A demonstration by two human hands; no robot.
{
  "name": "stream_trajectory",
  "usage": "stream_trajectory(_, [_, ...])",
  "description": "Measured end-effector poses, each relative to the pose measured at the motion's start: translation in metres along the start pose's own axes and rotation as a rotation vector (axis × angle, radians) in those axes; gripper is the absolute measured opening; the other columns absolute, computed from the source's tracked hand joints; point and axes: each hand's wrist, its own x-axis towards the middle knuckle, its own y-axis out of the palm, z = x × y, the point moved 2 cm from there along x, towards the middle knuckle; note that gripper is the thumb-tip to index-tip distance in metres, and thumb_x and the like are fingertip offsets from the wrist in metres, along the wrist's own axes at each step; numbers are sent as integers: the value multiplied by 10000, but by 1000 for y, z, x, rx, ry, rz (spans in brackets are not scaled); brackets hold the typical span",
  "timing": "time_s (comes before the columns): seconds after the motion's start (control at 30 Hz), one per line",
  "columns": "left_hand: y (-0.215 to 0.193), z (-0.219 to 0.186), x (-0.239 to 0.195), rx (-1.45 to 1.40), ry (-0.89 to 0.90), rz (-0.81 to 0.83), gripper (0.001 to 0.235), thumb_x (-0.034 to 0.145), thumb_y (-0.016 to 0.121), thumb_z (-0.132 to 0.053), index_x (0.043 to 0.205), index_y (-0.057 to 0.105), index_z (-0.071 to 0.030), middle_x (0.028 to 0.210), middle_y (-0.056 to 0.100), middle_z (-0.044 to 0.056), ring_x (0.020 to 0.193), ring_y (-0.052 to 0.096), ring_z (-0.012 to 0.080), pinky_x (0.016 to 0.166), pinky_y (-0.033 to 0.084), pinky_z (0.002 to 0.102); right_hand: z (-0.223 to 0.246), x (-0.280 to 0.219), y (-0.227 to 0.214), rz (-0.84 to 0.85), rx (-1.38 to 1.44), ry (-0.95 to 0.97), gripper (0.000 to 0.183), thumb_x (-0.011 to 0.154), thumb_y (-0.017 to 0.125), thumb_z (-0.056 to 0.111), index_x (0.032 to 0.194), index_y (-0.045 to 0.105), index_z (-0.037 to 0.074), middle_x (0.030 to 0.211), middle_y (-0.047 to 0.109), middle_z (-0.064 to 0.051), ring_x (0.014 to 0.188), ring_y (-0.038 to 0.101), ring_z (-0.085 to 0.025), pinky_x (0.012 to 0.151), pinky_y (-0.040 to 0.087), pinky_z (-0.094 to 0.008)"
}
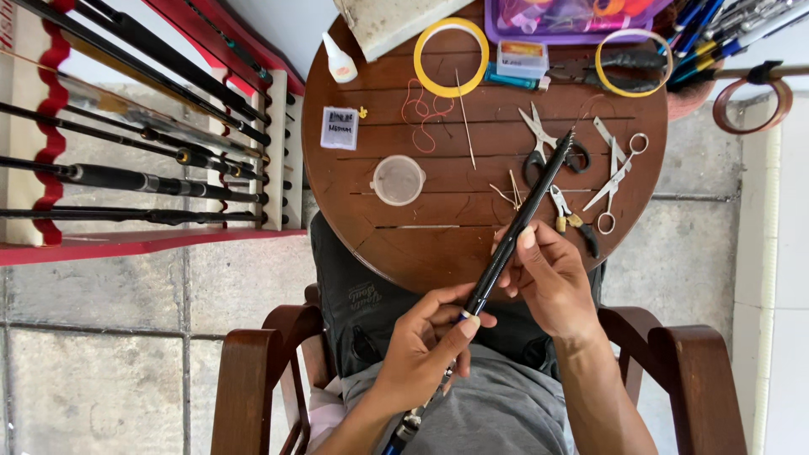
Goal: The person uses pliers to adjust and secure small metal rings on a fishing rod. They repeatedly pick up the pliers, position the rings along the rod, and tighten them in place while seated at a work table.
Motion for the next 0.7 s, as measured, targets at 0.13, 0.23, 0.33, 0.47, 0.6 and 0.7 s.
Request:
stream_trajectory(0.13, [2, -4, -2, -30, -32, -44, 525, 975, 649, -245, 1445, 549, -31, 1144, 712, 183, 527, 606, 140, 306, 417, 223, 1, -11, 8, 92, -49, -24, 299, 1049, 573, 280, 1066, 656, -8, 758, 672, -105, 578, 622, -144, 483, 445, -244])
stream_trajectory(0.23, [1, -4, 0, -49, -12, -75, 493, 973, 660, -204, 1414, 527, -29, 1182, 642, 130, 522, 601, 138, 300, 403, 220, -5, -19, 15, 141, -45, -11, 288, 1055, 565, 250, 1084, 679, -13, 780, 665, -86, 596, 611, -136, 489, 451, -234])
stream_trajectory(0.33, [0, -8, -1, -25, 20, -82, 562, 976, 656, -210, 1471, 450, -38, 1122, 633, 147, 567, 629, 159, 315, 458, 237, -11, -24, 20, 160, -26, -15, 348, 1037, 588, 290, 1115, 679, -36, 789, 652, -80, 607, 571, -127, 496, 444, -243])
stream_trajectory(0.47, [-4, 3, 0, 73, 50, -157, 549, 946, 686, -223, 1437, 502, -62, 1051, 699, 117, 553, 615, 117, 412, 483, 223, -24, -27, 16, 174, -28, -23, 363, 1028, 600, 316, 1113, 675, -29, 810, 645, -77, 605, 545, -121, 484, 437, -238])
stream_trajectory(0.6, [-2, -4, -1, 136, 149, -136, 539, 977, 660, -226, 1464, 520, -40, 1069, 719, 116, 604, 577, 92, 520, 548, 228, -23, -31, 18, 181, -18, -5, 350, 1030, 602, 292, 1105, 676, -42, 801, 636, -82, 622, 552, -126, 493, 473, -244])
stream_trajectory(0.7, [-2, -5, -1, 166, 188, -122, 512, 993, 651, -208, 1465, 541, -43, 1066, 717, 100, 598, 561, 79, 522, 556, 224, -28, -32, 16, 172, -7, -9, 316, 1031, 606, 266, 1070, 672, -40, 758, 606, -76, 614, 540, -126, 483, 463, -239])
